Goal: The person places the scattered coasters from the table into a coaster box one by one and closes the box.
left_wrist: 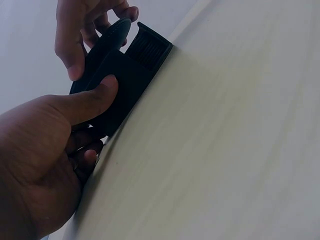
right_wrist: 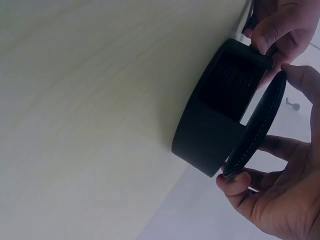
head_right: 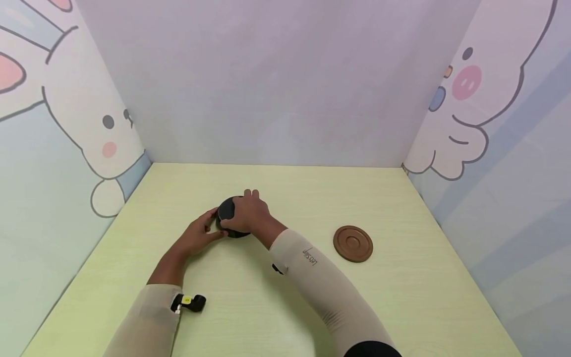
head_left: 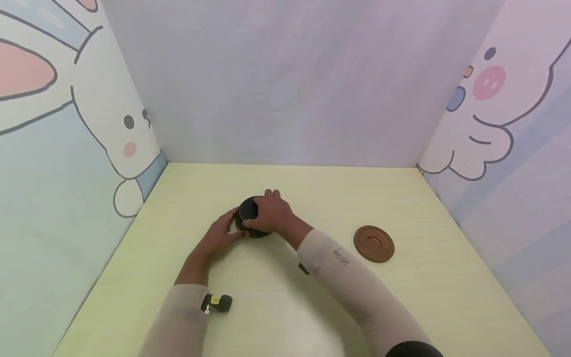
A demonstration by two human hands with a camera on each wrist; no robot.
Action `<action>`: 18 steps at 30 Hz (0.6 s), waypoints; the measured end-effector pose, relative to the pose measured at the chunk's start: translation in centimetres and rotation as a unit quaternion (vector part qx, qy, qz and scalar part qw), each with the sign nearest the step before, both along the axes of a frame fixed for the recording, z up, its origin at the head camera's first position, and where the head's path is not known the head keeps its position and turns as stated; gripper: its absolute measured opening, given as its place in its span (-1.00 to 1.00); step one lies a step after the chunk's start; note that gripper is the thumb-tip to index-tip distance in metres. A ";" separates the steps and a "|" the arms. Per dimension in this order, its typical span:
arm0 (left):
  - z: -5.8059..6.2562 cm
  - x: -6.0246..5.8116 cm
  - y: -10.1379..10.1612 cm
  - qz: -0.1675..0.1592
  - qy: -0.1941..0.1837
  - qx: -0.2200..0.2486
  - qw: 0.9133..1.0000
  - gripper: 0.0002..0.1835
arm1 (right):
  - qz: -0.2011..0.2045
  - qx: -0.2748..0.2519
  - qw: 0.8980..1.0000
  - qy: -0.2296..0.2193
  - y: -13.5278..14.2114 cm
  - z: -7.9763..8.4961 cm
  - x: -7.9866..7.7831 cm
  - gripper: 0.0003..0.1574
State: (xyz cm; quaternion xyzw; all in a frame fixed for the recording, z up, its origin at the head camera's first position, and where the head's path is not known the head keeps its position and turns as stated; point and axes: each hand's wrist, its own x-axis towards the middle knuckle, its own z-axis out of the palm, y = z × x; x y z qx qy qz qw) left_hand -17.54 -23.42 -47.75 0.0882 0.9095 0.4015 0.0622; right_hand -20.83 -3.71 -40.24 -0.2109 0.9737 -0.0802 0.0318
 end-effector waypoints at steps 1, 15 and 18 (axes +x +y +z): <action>0.0 0.0 0.0 0.002 -0.002 -0.002 1.000 0.03 | 0.000 0.002 1.000 0.001 0.0 0.0 0.0 -0.06; -0.2 -0.1 -0.1 0.005 -0.010 -0.015 1.000 0.04 | -0.002 0.051 0.998 0.021 -0.3 -0.6 0.1 -0.04; -0.3 -0.2 -0.1 0.006 -0.008 -0.011 1.000 0.04 | -0.003 0.060 0.998 0.018 -0.4 -0.5 0.2 -0.02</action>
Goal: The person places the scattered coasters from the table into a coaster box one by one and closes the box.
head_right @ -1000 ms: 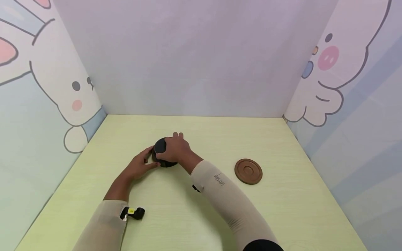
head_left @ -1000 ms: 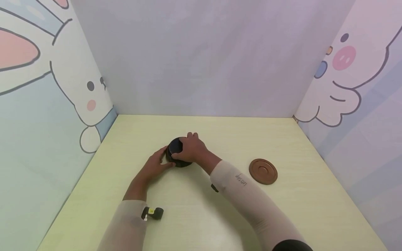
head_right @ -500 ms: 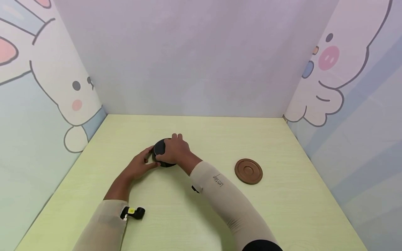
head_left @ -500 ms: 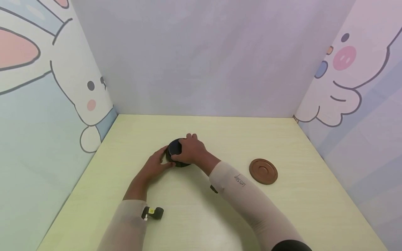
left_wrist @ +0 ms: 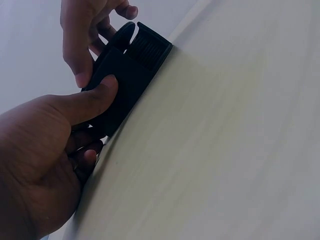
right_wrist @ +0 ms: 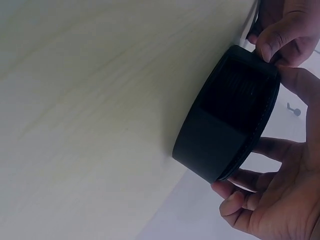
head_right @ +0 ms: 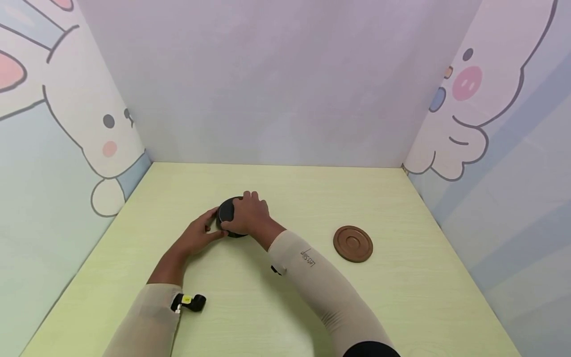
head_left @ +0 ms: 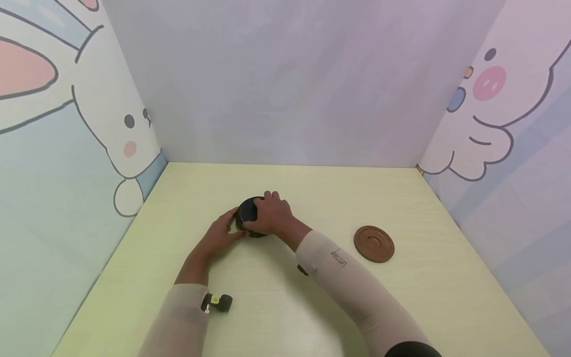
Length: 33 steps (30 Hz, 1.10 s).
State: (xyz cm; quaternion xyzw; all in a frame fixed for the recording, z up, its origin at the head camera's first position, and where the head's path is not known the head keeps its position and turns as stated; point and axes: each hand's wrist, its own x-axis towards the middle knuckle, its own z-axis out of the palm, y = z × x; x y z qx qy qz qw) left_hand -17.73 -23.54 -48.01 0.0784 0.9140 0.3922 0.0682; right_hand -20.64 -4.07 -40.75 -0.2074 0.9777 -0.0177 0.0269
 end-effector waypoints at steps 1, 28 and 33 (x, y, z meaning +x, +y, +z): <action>0.0 0.0 0.0 0.000 0.001 0.000 1.000 0.04 | 0.000 0.003 1.000 -0.002 0.0 0.0 0.0 -0.01; 0.0 -0.1 -0.1 -0.008 -0.002 0.003 1.000 0.06 | 0.016 -0.010 1.000 -0.014 1.6 0.3 -0.5 0.03; 0.0 -0.1 0.0 -0.008 0.000 0.005 1.000 0.06 | 0.013 -0.021 1.000 -0.011 2.8 0.5 -0.6 0.03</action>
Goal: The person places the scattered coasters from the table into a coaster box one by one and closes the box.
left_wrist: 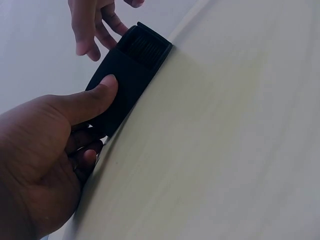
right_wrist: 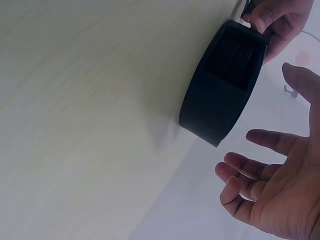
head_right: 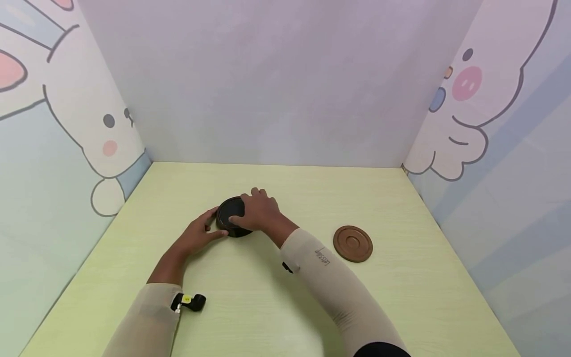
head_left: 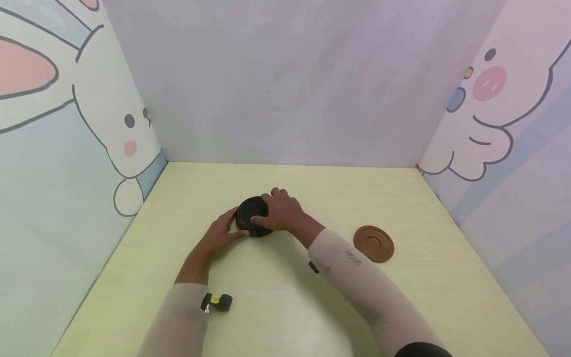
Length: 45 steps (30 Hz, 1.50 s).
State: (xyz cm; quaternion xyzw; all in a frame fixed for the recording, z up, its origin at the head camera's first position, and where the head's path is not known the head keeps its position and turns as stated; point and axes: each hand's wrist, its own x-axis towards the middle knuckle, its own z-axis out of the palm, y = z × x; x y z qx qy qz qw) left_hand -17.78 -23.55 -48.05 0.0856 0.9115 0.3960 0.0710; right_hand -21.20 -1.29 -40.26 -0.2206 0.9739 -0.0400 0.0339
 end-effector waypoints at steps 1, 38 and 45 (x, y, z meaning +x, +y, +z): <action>0.0 0.0 0.0 0.001 -0.002 0.001 1.000 0.06 | -0.001 -0.002 1.000 -0.002 0.3 0.1 0.0 0.03; -0.3 -0.1 -0.1 -0.001 0.014 0.003 1.000 0.09 | -0.061 -0.097 0.993 -0.031 10.5 0.5 2.3 -0.04; -0.3 0.0 -0.1 0.001 0.014 0.002 1.000 0.09 | -0.083 -0.114 0.989 -0.039 12.3 0.5 2.6 -0.06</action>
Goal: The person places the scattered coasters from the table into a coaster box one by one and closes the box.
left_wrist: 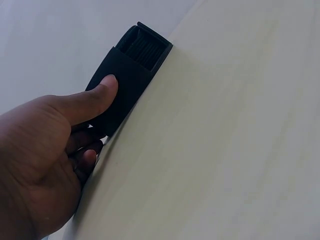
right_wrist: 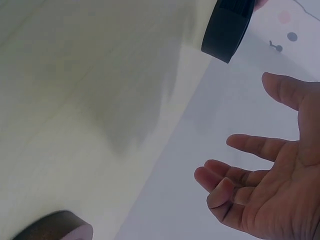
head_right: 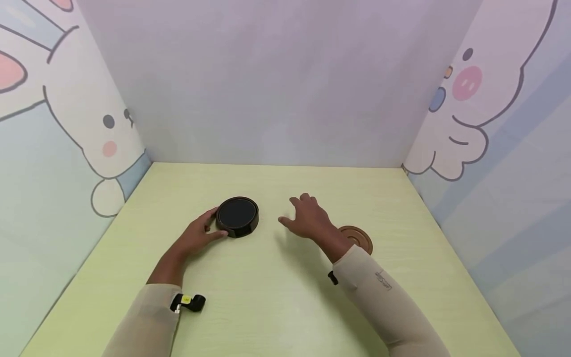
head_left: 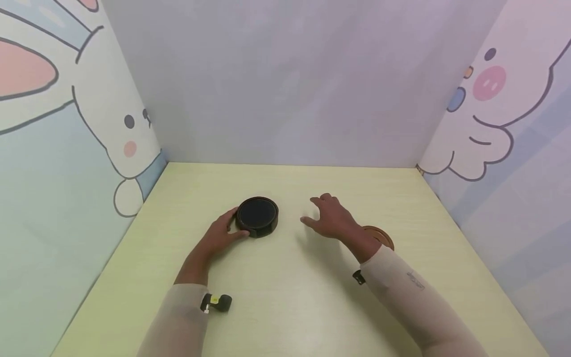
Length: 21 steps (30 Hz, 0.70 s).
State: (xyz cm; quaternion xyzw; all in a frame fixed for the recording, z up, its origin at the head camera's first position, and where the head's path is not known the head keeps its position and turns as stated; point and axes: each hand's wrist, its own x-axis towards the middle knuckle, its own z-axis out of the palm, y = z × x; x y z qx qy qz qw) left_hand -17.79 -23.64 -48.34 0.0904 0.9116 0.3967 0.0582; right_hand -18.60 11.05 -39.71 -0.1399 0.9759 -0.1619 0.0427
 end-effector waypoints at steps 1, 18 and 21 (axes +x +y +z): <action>0.0 0.0 0.0 0.000 -0.001 0.002 1.000 0.09 | -0.003 -0.003 1.000 -0.002 0.2 0.1 0.1 -0.06; -0.3 -0.3 0.0 0.001 0.002 0.003 1.000 0.10 | -0.046 -0.033 0.996 -0.072 5.7 -0.3 1.4 0.08; -0.3 -0.3 0.1 0.003 0.001 0.000 1.000 0.10 | -0.053 -0.037 0.995 -0.078 6.4 -0.3 1.8 0.10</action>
